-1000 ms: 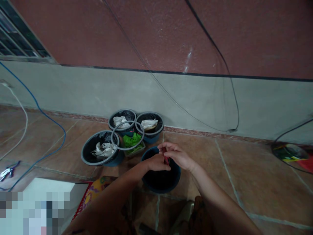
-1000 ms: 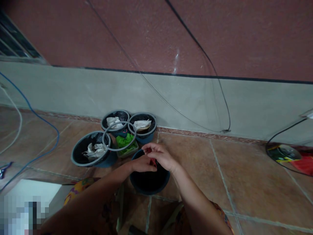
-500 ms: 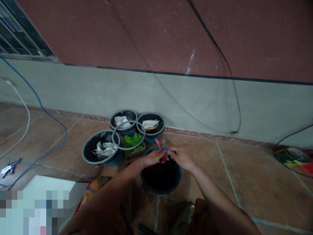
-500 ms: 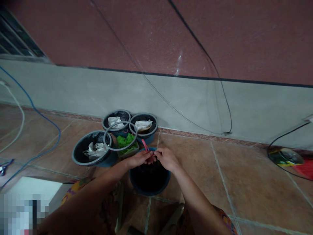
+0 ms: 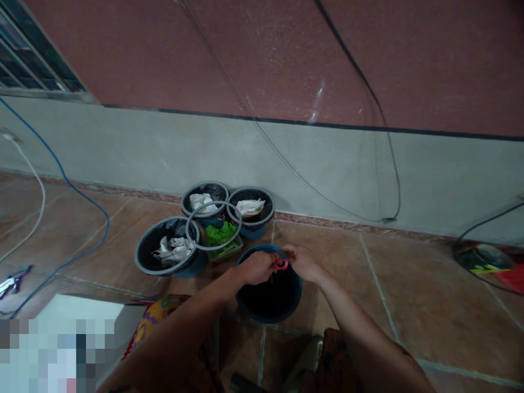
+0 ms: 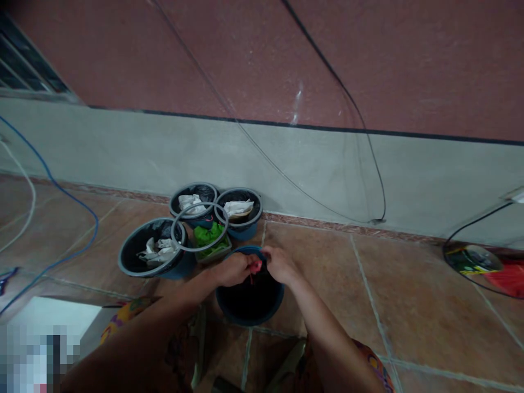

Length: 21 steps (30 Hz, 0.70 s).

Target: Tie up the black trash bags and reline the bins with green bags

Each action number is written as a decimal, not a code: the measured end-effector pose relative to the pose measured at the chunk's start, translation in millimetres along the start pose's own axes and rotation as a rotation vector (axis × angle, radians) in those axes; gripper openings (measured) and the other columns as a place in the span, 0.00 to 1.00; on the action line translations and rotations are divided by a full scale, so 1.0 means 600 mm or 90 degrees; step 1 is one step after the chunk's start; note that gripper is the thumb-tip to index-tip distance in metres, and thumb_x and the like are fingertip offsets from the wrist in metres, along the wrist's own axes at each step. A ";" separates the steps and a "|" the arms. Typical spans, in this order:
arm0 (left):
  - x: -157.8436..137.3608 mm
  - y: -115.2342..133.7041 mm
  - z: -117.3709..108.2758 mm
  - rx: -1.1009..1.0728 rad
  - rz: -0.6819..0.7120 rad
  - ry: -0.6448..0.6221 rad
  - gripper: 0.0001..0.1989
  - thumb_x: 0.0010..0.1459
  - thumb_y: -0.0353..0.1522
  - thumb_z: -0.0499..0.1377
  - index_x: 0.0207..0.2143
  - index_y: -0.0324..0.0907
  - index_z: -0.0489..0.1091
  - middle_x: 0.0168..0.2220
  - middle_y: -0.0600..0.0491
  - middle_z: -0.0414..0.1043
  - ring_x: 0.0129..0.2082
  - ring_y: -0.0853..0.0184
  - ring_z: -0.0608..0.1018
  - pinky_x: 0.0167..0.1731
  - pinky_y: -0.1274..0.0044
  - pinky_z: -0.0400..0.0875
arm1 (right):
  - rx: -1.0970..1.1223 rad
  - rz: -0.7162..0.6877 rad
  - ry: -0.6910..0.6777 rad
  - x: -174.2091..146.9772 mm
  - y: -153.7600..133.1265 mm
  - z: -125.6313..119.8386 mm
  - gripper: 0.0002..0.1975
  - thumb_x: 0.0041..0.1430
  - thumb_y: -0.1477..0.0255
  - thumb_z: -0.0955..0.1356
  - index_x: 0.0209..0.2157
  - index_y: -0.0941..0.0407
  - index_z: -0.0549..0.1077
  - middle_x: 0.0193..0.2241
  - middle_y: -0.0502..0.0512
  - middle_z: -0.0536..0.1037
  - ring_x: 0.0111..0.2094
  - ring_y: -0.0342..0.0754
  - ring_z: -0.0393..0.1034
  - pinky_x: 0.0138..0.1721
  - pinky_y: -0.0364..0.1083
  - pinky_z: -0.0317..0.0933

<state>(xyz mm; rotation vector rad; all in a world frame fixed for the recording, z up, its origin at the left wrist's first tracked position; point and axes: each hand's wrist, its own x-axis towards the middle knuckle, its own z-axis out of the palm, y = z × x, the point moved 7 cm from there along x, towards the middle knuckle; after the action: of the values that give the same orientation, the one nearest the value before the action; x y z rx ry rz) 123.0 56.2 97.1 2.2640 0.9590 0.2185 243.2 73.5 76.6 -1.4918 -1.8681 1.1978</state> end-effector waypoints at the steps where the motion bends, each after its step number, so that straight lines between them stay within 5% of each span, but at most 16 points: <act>1: -0.003 0.010 -0.003 0.054 0.020 0.009 0.13 0.58 0.28 0.53 0.45 0.40 0.71 0.36 0.48 0.76 0.37 0.64 0.77 0.40 0.76 0.68 | 0.039 -0.009 -0.002 0.005 -0.001 0.005 0.15 0.47 0.77 0.66 0.37 0.52 0.78 0.33 0.53 0.81 0.35 0.48 0.72 0.37 0.45 0.64; 5: -0.012 0.025 -0.020 0.148 0.030 0.045 0.17 0.61 0.28 0.50 0.52 0.41 0.66 0.40 0.47 0.76 0.40 0.63 0.78 0.41 0.75 0.69 | 0.184 -0.016 -0.063 0.009 -0.005 0.037 0.12 0.45 0.77 0.64 0.32 0.55 0.76 0.30 0.52 0.79 0.32 0.46 0.70 0.37 0.45 0.65; 10: -0.015 0.019 -0.037 0.136 0.022 0.091 0.13 0.63 0.30 0.49 0.46 0.43 0.70 0.43 0.48 0.75 0.42 0.65 0.77 0.42 0.76 0.70 | 0.359 0.032 -0.114 -0.001 -0.019 0.050 0.12 0.46 0.73 0.65 0.36 0.55 0.74 0.27 0.50 0.77 0.26 0.43 0.67 0.27 0.41 0.60; 16: -0.023 0.010 -0.052 0.051 0.057 0.180 0.12 0.62 0.29 0.51 0.42 0.43 0.73 0.49 0.49 0.73 0.48 0.67 0.75 0.48 0.78 0.68 | 0.393 0.062 -0.110 -0.009 -0.041 0.035 0.15 0.45 0.70 0.68 0.37 0.57 0.75 0.26 0.50 0.76 0.25 0.40 0.64 0.27 0.40 0.55; 21: -0.024 -0.001 -0.051 0.062 0.018 0.162 0.12 0.62 0.30 0.52 0.44 0.44 0.73 0.45 0.49 0.75 0.45 0.66 0.76 0.46 0.78 0.68 | 0.285 0.056 -0.038 -0.002 -0.017 0.022 0.11 0.47 0.67 0.68 0.33 0.57 0.77 0.26 0.51 0.78 0.25 0.41 0.64 0.27 0.41 0.54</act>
<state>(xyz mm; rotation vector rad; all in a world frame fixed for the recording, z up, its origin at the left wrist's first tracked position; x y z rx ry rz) 100.4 62.0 121.9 2.3798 1.0878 0.4916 228.0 67.4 78.6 -1.3059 -1.4498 1.5916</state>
